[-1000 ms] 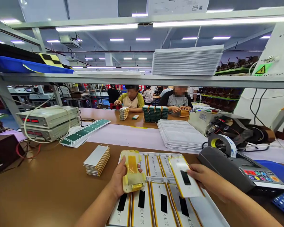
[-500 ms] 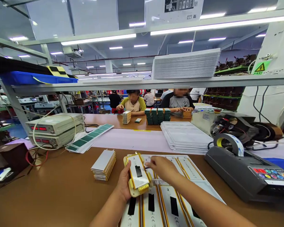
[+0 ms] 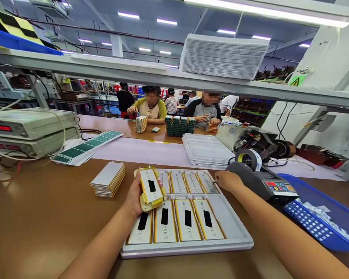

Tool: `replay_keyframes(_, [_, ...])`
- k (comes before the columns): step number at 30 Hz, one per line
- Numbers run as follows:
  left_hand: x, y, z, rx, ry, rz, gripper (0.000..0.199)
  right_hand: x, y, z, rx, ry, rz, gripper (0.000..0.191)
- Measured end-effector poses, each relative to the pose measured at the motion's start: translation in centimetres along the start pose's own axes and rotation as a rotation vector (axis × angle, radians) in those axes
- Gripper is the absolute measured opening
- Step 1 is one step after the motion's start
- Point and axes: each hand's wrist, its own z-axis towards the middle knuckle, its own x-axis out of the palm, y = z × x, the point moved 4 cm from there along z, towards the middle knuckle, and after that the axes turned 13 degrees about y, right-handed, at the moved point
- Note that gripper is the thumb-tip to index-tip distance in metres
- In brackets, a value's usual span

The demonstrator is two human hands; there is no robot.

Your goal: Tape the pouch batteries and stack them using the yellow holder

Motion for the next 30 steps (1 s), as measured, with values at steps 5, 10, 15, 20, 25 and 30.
replay_keyframes(5, [0.1, 0.1, -0.1, 0.007, 0.049, 0.006, 0.062, 1.1, 1.1, 1.3, -0.093, -0.017, -0.008, 0.017])
replay_keyframes(10, [0.1, 0.0, -0.1, -0.006, 0.022, -0.016, 0.06, 1.4, -0.5, 2.8, -0.092, 0.061, 0.164, 0.036])
replay_keyframes(15, [0.1, 0.3, -0.1, -0.037, 0.015, -0.005, 0.058, 1.7, 0.1, 2.8, -0.175, 0.138, 0.413, 0.033])
replay_keyframes(20, [0.0, 0.4, -0.2, -0.024, 0.046, -0.04, 0.059, -0.3, 2.5, 1.7, -0.195, 0.172, 0.586, 0.027])
replay_keyframes(25, [-0.2, 0.3, 0.0, -0.031, 0.076, -0.063, 0.061, -4.2, 9.6, -1.6, -0.461, 0.184, 0.842, 0.025])
replay_keyframes(30, [0.7, -0.2, -0.4, 0.059, 0.215, -0.091, 0.063, -4.4, 19.8, -4.3, -0.606, 0.172, 0.854, 0.015])
